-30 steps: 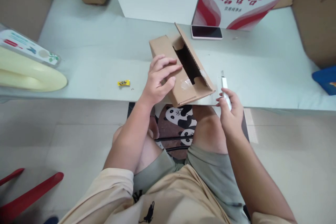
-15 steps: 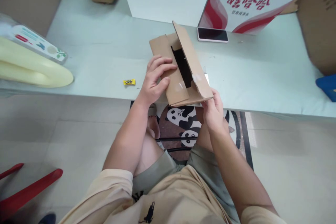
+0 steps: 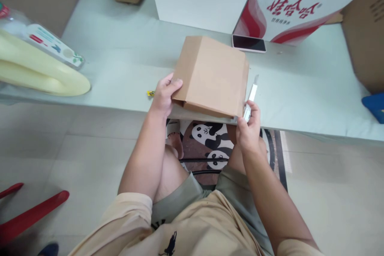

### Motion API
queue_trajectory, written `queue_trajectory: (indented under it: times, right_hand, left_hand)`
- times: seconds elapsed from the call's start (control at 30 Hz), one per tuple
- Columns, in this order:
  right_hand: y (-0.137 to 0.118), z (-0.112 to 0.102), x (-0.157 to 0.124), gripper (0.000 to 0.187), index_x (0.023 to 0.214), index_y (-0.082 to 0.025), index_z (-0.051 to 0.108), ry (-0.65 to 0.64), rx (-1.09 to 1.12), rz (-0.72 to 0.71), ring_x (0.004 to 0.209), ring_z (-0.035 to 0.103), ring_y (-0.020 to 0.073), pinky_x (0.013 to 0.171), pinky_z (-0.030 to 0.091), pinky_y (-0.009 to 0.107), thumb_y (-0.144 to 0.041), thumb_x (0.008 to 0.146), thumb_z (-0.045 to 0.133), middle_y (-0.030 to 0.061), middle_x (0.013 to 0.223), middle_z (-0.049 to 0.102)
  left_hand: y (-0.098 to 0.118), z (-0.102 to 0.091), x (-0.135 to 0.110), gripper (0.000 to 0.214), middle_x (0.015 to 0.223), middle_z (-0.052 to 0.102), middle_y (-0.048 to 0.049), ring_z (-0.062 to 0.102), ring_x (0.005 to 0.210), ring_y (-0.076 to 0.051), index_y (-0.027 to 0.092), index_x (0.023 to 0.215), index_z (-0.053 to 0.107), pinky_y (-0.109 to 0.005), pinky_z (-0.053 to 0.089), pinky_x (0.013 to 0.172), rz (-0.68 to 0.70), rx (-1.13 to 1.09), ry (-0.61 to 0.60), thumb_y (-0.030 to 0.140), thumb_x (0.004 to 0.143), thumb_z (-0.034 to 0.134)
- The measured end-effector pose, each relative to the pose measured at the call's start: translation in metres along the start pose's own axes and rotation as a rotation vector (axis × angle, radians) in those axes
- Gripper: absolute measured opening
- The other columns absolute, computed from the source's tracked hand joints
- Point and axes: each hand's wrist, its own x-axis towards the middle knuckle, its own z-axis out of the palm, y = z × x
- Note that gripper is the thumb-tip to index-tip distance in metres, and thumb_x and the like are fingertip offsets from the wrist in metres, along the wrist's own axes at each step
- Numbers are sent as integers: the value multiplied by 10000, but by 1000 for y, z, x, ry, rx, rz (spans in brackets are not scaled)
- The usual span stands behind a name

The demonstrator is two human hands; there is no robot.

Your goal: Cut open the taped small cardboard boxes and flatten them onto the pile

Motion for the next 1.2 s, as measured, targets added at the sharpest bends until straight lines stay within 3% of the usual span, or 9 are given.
queue_trajectory:
  times: [0.13,0.3,0.53,0.7,0.83,1.0,1.07,1.13,1.2]
  right_hand:
    - [7,-7,1,842,1308,-285,424,-37,-45,12,1073,621,187,1008,516,393,-478,591,821,52,1266,562]
    - [5,-4,2,805,1316,-275,453,-8,-116,-4,1064,617,167,973,527,358,-356,608,828,40,1266,564]
    - [-8,-2,3,666,1238,-237,508,199,-166,-62,946,621,137,846,542,295,-350,660,820,21,1139,610]
    - [-4,-4,5,479,1120,-222,573,304,17,-79,936,639,129,919,530,329,-500,763,732,-2,1044,628]
    - [-6,-3,8,452,1051,-217,554,324,121,-74,905,640,124,884,528,308,-483,743,749,-17,963,613]
    - [-13,-13,14,455,1041,-224,544,374,175,30,747,605,95,711,524,241,-332,666,780,-37,874,618]
    - [-18,-18,15,464,1019,-210,566,402,194,45,719,603,93,659,520,219,-269,611,781,-25,853,639]
    - [-25,-25,13,466,984,-204,584,427,198,50,686,605,95,617,520,213,-240,562,779,-21,815,651]
    - [-33,-32,10,478,950,-206,604,433,198,68,639,598,96,568,513,212,-239,513,795,-25,767,649]
  left_hand:
    - [3,4,0,487,1220,718,-131,679,1189,-294,180,1221,600,-435,565,973,-173,-245,-66,498,854,583]
    - [5,8,0,417,1217,714,-125,670,1195,-285,185,1151,598,-432,539,1001,-178,-257,-58,481,858,609]
    - [8,10,3,233,786,732,-33,669,702,-163,207,954,630,-273,480,620,-253,-128,152,411,851,678]
    - [15,8,0,201,560,593,25,507,474,-116,207,887,644,-254,335,472,-280,-60,125,398,845,689]
    - [17,8,-2,157,685,646,-1,600,608,-133,205,845,654,-254,448,547,-237,-168,3,361,846,640]
    - [5,4,3,287,837,720,-58,670,761,-171,183,901,701,-308,550,701,-176,-95,26,199,844,421]
    - [-3,2,5,348,1103,748,-103,695,1013,-211,177,1095,690,-367,563,903,-105,81,44,186,822,473]
    - [-10,1,7,503,1391,642,-148,596,1293,-258,181,1303,602,-424,477,1101,-13,278,26,235,803,614]
    - [-14,3,8,677,1520,528,-182,489,1423,-294,184,1398,524,-454,393,1190,57,378,-22,324,770,736]
